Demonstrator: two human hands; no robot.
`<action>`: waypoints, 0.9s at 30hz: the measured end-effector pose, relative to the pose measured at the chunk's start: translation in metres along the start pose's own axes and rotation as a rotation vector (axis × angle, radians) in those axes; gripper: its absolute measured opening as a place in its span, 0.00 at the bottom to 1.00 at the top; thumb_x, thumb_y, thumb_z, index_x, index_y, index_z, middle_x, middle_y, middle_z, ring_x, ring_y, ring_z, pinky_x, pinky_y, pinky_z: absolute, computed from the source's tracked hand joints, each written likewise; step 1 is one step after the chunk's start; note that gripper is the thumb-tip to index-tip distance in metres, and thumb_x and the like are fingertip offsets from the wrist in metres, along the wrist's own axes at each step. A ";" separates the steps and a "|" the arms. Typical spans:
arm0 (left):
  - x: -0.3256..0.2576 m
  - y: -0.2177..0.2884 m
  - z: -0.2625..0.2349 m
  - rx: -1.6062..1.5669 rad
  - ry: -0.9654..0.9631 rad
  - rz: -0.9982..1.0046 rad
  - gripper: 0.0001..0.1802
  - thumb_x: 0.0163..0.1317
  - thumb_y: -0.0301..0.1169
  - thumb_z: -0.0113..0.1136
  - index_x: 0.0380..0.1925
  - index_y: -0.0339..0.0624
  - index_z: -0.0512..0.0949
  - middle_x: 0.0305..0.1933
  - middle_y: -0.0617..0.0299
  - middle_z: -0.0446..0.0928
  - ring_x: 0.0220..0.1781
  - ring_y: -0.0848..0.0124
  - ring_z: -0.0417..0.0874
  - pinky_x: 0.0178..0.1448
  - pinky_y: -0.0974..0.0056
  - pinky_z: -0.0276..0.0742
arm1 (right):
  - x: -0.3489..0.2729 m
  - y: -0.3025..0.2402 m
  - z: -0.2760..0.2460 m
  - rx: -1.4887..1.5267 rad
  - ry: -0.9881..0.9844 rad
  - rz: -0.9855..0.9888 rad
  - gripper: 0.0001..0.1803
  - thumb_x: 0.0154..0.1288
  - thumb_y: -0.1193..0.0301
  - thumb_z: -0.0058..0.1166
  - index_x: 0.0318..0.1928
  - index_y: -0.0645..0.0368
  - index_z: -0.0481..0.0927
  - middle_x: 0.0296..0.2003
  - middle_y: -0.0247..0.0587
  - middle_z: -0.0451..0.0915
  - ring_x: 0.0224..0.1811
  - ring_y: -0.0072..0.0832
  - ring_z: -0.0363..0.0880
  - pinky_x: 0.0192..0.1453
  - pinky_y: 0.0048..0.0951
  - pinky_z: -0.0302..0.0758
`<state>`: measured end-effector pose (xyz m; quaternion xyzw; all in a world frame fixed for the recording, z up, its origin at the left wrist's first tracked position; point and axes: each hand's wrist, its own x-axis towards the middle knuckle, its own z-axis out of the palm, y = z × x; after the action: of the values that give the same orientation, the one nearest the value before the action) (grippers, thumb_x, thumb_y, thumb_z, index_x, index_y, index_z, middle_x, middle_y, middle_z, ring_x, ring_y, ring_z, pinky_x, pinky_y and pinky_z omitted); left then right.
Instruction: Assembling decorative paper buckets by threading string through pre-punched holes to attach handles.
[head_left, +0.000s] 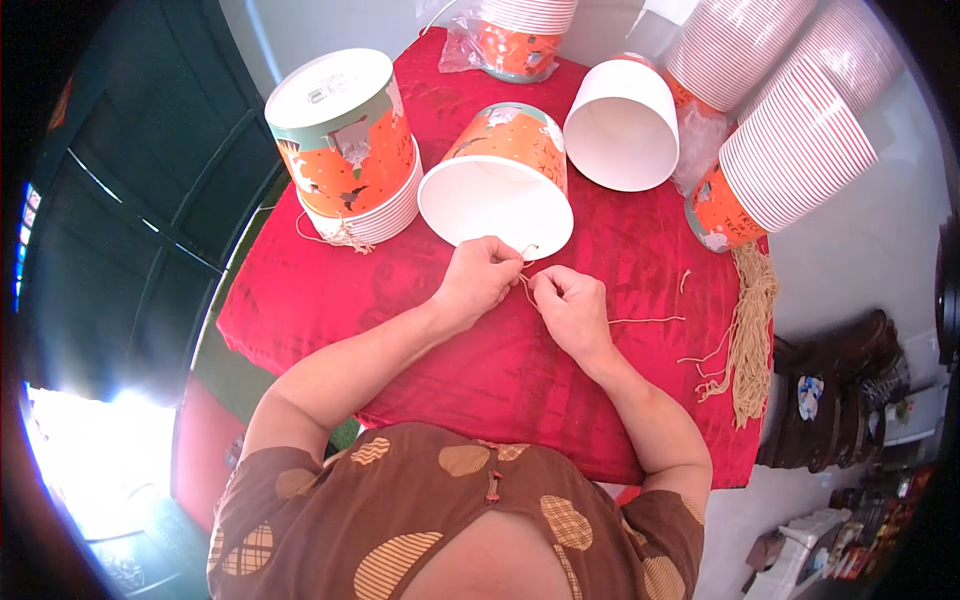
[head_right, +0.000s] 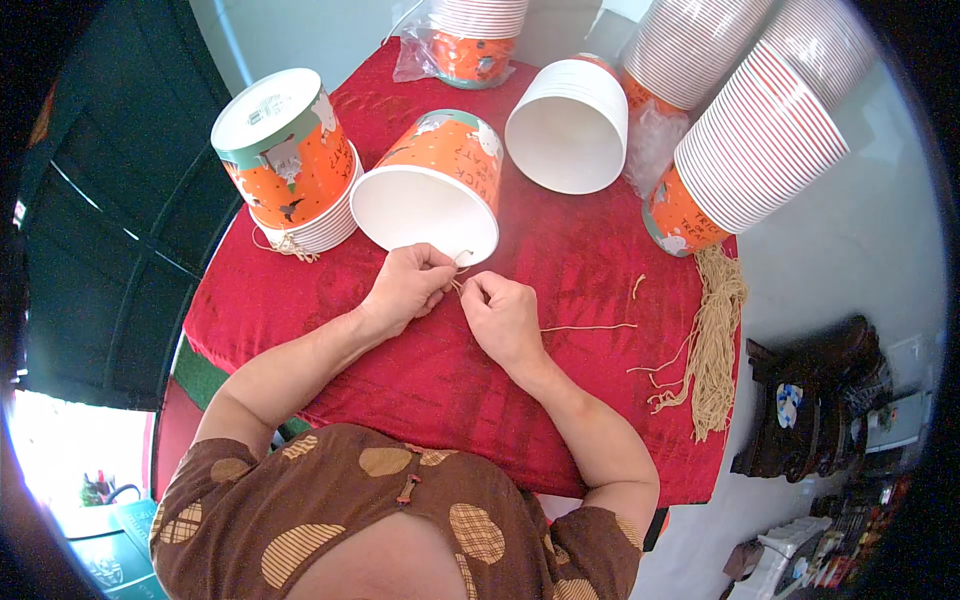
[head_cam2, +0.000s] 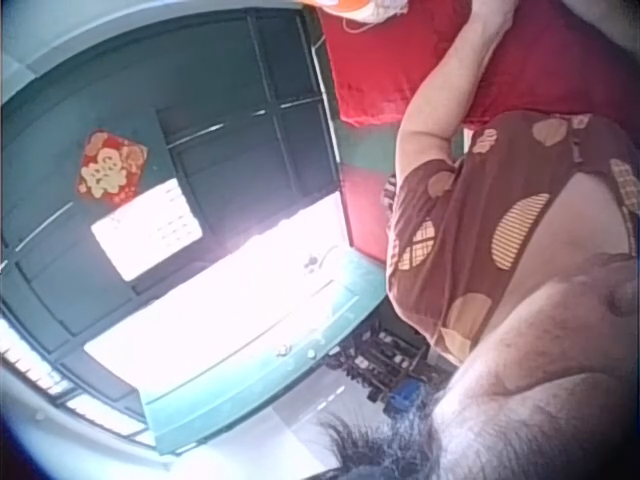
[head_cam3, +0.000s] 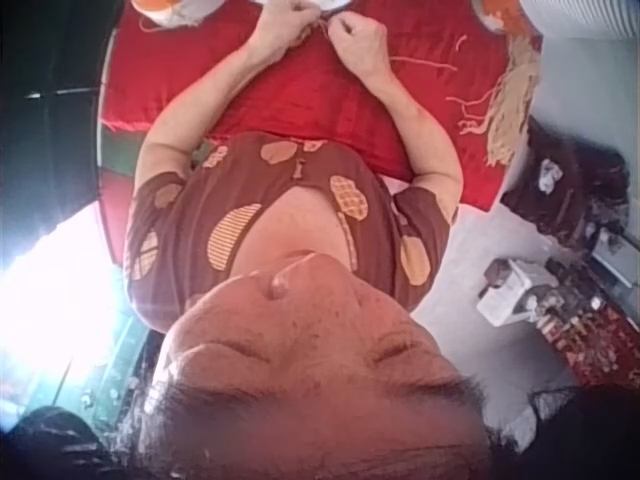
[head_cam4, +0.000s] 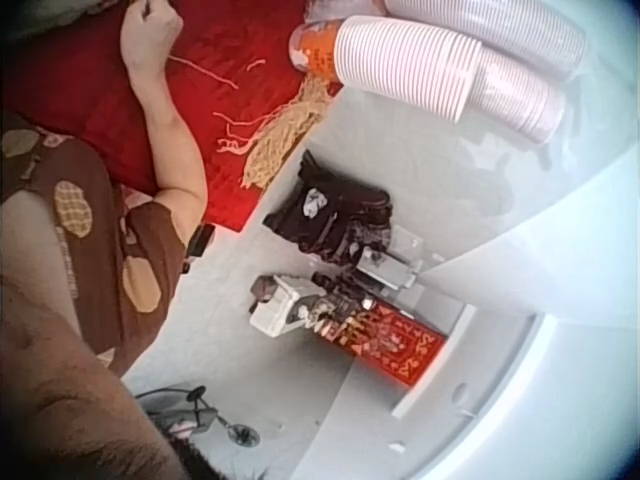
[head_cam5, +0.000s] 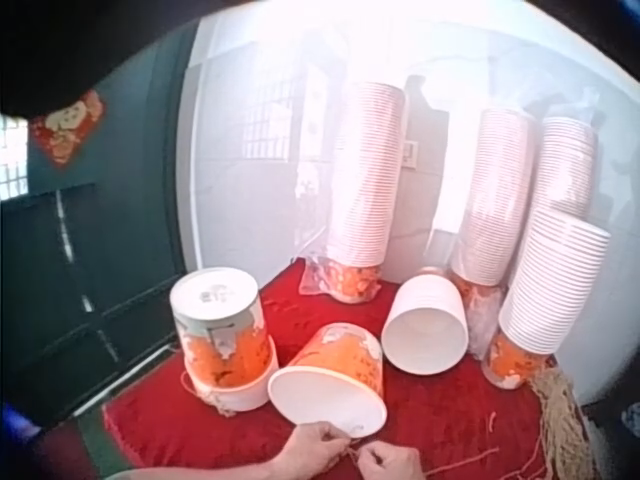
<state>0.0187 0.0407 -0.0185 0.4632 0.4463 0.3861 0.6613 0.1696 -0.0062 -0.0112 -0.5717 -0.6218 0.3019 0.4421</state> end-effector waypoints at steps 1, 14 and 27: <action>0.001 -0.001 0.001 0.025 0.018 0.028 0.05 0.61 0.25 0.58 0.33 0.35 0.74 0.22 0.65 0.73 0.16 0.82 0.67 0.16 0.76 0.58 | 0.000 0.001 0.001 -0.017 -0.010 -0.025 0.08 0.60 0.75 0.51 0.28 0.68 0.79 0.20 0.50 0.78 0.22 0.29 0.80 0.27 0.31 0.73; -0.001 0.001 -0.001 -0.014 -0.036 0.002 0.04 0.62 0.25 0.59 0.33 0.35 0.76 0.23 0.65 0.75 0.17 0.83 0.68 0.16 0.77 0.58 | 0.007 0.005 0.000 0.071 -0.139 0.150 0.12 0.64 0.73 0.49 0.27 0.68 0.80 0.14 0.40 0.75 0.18 0.20 0.74 0.23 0.28 0.68; -0.001 -0.006 0.003 0.032 -0.061 0.078 0.05 0.62 0.26 0.59 0.33 0.35 0.77 0.24 0.66 0.75 0.17 0.83 0.67 0.18 0.77 0.59 | 0.011 0.012 -0.001 0.145 -0.132 0.289 0.11 0.68 0.71 0.49 0.29 0.63 0.78 0.15 0.33 0.74 0.10 0.15 0.64 0.12 0.21 0.58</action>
<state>0.0215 0.0378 -0.0233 0.5023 0.4136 0.3898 0.6516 0.1764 0.0067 -0.0185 -0.6006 -0.5377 0.4431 0.3923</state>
